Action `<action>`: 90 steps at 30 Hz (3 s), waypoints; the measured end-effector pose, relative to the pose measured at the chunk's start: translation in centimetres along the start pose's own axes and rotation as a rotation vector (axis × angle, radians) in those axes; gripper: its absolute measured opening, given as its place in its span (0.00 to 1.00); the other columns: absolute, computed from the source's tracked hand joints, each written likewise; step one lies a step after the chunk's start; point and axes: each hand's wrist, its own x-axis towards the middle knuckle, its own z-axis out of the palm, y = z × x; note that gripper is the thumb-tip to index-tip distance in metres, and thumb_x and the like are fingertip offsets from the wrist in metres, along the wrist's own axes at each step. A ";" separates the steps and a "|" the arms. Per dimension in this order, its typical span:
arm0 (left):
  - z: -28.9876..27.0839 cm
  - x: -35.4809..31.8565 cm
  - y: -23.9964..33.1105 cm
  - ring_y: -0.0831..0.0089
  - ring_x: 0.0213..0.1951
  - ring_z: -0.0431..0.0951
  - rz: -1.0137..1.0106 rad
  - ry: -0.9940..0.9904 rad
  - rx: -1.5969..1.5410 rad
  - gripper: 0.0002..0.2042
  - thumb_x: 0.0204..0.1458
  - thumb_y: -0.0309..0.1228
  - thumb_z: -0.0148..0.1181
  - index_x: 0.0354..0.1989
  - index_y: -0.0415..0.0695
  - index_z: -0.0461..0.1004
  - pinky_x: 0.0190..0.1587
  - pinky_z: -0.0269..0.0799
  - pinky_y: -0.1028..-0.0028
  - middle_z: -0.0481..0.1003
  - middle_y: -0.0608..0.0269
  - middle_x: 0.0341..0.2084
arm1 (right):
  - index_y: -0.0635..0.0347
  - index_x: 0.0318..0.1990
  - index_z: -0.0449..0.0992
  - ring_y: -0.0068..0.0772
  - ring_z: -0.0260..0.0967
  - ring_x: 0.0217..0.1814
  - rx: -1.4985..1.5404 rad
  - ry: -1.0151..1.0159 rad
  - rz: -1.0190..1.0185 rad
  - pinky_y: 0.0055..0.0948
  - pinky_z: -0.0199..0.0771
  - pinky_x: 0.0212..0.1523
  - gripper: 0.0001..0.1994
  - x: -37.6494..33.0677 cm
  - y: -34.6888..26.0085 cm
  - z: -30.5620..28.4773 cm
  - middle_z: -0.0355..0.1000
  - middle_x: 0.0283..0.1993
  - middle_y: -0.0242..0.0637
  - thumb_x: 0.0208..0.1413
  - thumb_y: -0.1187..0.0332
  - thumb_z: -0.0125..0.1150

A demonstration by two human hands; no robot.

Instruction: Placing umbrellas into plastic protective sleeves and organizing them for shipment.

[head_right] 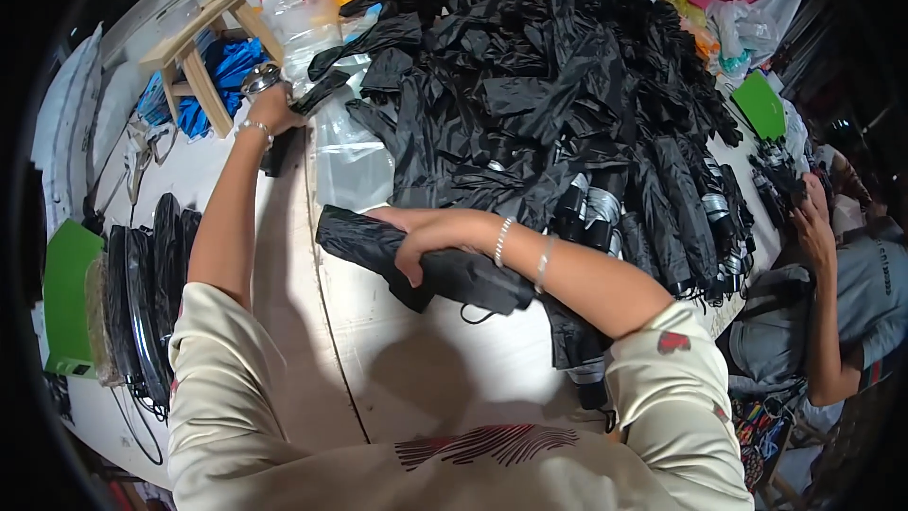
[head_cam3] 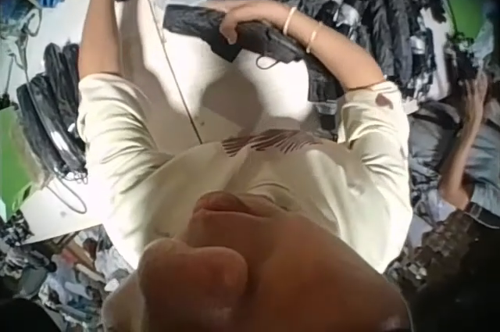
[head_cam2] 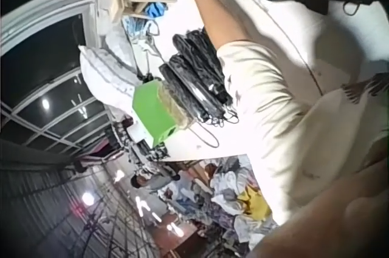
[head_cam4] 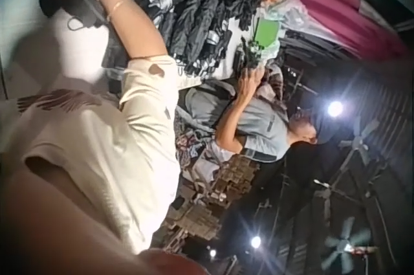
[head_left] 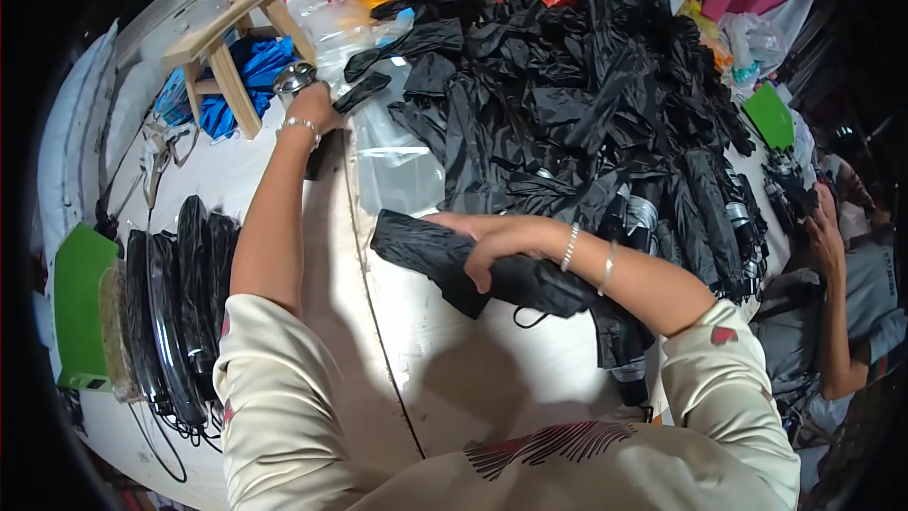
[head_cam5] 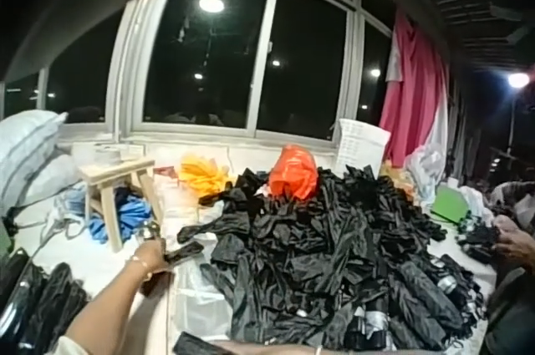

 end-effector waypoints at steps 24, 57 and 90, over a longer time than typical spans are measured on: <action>5.3 -0.1 2.8 0.53 0.27 0.77 -0.284 0.036 -0.328 0.20 0.46 0.46 0.65 0.26 0.37 0.80 0.36 0.75 0.63 0.79 0.51 0.26 | 0.61 0.69 0.57 0.35 0.63 0.54 -0.462 0.833 -0.008 0.22 0.63 0.51 0.50 -13.2 -9.7 -9.0 0.69 0.56 0.40 0.23 0.77 0.54; 2.2 0.2 1.9 0.55 0.29 0.78 -0.372 0.309 -0.160 0.15 0.46 0.43 0.64 0.26 0.41 0.81 0.36 0.73 0.63 0.79 0.54 0.25 | 0.63 0.62 0.65 0.37 0.63 0.52 -0.344 0.846 -0.230 0.21 0.60 0.54 0.35 -4.1 -8.1 -12.9 0.69 0.54 0.43 0.39 0.67 0.55; -1.0 -42.3 10.2 0.75 0.25 0.69 0.383 -0.086 -0.863 0.06 0.48 0.24 0.64 0.31 0.34 0.77 0.31 0.66 0.78 0.74 0.64 0.25 | 0.52 0.49 0.69 0.44 0.55 0.52 -1.134 0.446 -0.146 0.40 0.50 0.54 0.13 -8.7 7.3 18.0 0.62 0.50 0.45 0.60 0.60 0.47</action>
